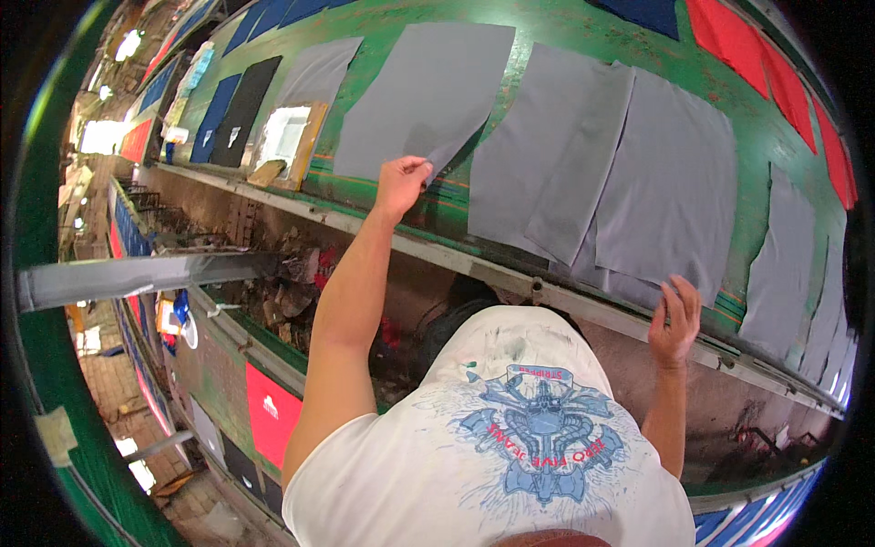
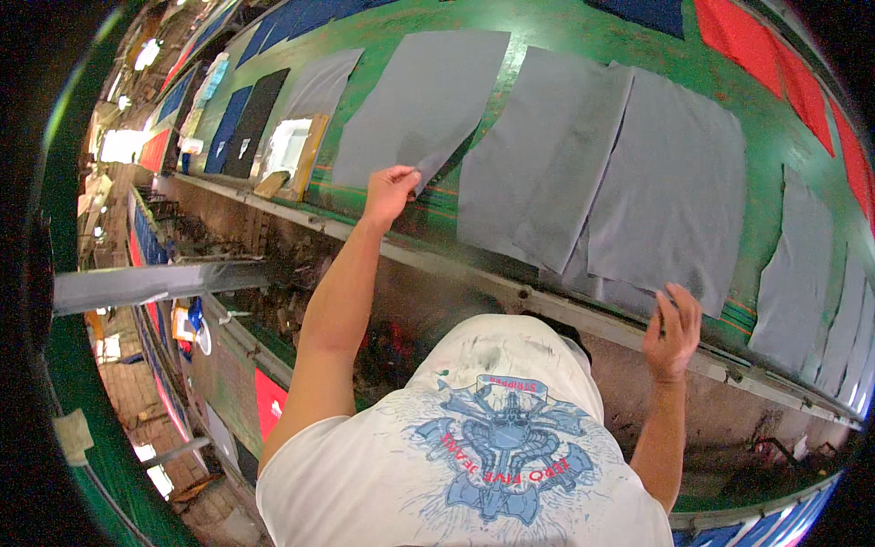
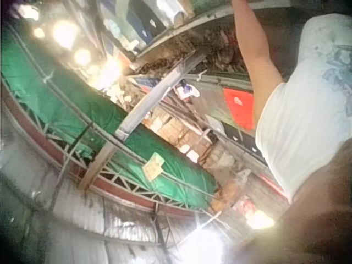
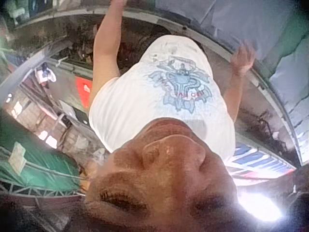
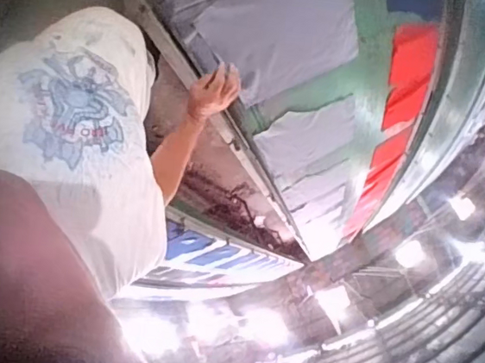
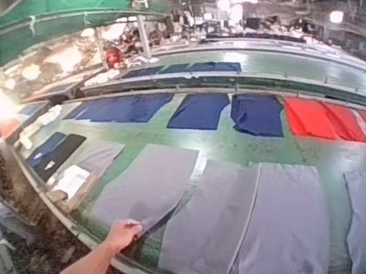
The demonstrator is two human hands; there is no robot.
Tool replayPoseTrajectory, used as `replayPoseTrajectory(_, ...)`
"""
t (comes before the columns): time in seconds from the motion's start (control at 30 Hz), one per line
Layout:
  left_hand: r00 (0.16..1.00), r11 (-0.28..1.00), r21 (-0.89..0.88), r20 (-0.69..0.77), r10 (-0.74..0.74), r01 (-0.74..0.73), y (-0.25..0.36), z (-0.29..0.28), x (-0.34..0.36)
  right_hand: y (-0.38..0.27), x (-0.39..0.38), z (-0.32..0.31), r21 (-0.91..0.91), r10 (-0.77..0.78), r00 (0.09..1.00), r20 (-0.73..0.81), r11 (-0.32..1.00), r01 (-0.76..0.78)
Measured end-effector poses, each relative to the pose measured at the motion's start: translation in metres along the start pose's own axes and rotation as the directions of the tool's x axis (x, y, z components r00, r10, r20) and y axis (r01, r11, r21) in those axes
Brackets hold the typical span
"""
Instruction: The person aligns and smooths multiple gray fabric pieces on a green workbench, then uses a screen-printing frame to apply white ink onto the fabric. The person repeats the alignment and printing steps across several pieces.
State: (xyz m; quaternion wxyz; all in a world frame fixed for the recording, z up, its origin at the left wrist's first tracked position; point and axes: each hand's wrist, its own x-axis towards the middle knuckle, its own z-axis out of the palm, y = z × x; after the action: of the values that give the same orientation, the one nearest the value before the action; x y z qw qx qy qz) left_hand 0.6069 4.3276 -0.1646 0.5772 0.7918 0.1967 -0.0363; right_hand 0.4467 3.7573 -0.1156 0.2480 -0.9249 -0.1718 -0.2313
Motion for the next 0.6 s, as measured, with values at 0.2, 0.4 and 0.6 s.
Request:
replayPoseTrajectory(0.2,0.939,0.965,0.206,0.333,0.086,-0.161,0.0,-0.004,0.01,-0.095,0.077,0.089,0.083,-0.007,0.993,0.12,0.997,-0.003)
replayPoseTrajectory(0.4,0.68,0.713,0.208,0.557,0.476,-0.669,-0.003,-0.015,0.002,-0.184,0.115,0.164,-0.173,0.362,0.874,0.325,0.931,-0.321)
replayPoseTrajectory(0.6,0.55,0.596,0.166,0.627,0.551,-0.786,-0.001,-0.017,0.002,-0.186,0.108,0.189,-0.428,0.486,0.818,0.309,0.839,-0.337)
